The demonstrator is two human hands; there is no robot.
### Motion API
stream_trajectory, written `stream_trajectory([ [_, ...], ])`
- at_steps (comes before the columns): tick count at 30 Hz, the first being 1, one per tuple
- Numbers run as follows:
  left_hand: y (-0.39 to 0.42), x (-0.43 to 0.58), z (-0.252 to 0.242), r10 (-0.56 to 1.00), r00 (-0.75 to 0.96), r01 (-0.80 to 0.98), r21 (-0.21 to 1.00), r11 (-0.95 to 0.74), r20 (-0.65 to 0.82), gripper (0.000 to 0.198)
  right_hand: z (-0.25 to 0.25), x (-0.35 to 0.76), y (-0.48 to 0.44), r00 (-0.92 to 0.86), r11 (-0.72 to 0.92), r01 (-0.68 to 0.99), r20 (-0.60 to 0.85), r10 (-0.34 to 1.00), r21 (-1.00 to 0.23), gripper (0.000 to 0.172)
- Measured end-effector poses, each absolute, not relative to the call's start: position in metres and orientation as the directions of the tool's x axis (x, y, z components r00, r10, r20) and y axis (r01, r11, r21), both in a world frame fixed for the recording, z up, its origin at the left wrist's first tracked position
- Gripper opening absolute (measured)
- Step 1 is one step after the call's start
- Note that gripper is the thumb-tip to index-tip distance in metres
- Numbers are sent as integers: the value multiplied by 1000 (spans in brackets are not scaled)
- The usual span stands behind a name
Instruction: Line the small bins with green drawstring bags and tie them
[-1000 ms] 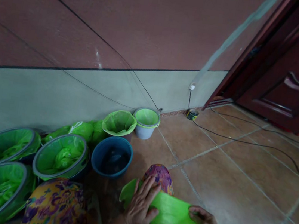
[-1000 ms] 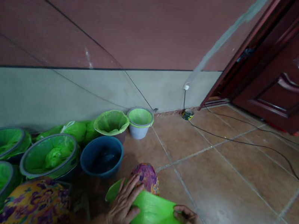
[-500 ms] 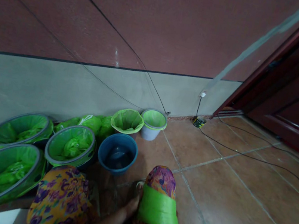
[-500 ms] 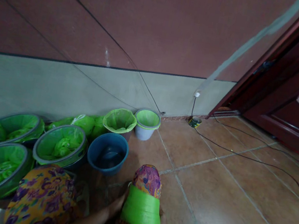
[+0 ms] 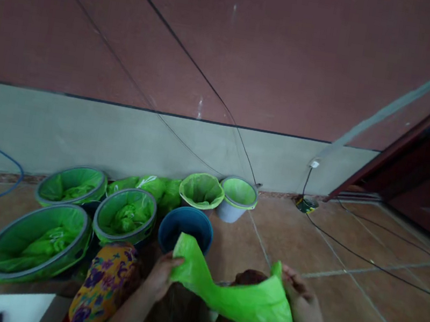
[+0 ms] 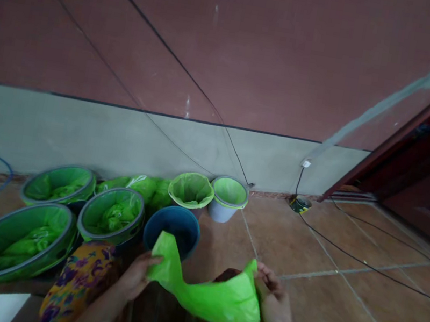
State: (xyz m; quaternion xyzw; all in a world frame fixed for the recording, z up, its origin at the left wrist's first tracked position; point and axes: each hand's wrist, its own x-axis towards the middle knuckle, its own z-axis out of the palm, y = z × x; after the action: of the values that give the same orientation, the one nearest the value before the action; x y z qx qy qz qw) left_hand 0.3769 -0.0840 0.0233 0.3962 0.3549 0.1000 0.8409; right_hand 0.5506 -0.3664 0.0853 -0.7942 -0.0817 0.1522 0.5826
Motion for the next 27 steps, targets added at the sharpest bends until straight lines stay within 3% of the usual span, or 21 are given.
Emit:
stream_trajectory([
  [3, -17, 370, 77, 858, 422, 9, 948, 319, -292, 38, 98, 578, -281, 951, -225, 140, 67, 302, -964, 49],
  [5, 19, 363, 106, 968, 243, 154, 988, 20, -58, 33, 90, 585, -224, 886, -287, 297, 151, 438, -911, 38],
  [8, 47, 357, 129, 971, 155, 398, 888, -232, 184, 31, 61, 585, -167, 759, -481, 445, 32, 650, -755, 33],
  [12, 44, 376, 122, 938, 204, 618, 706, -346, 282, 32, 24, 589, -146, 716, -589, 484, -94, 692, -648, 35],
  [16, 25, 418, 91, 834, 517, 644, 555, -527, 193, 32, 23, 605, -145, 675, -541, 447, -128, 727, -713, 31],
  [20, 9, 461, 54, 590, 803, 543, 513, -665, -85, 30, 36, 612, -134, 616, -504, 124, -332, 714, -854, 25],
  [23, 2, 486, 22, 513, 822, 523, 680, -513, -245, 27, 32, 601, -123, 528, -580, -117, -545, 651, -806, 41],
  [25, -2, 498, 2, 474, 802, 531, 797, -288, -363, 31, 20, 591, -116, 496, -598, -220, -616, 612, -771, 49],
  [27, -5, 507, -9, 439, 765, 548, 834, -58, -472, 40, 7, 587, -108, 519, -601, -243, -625, 583, -762, 44],
])
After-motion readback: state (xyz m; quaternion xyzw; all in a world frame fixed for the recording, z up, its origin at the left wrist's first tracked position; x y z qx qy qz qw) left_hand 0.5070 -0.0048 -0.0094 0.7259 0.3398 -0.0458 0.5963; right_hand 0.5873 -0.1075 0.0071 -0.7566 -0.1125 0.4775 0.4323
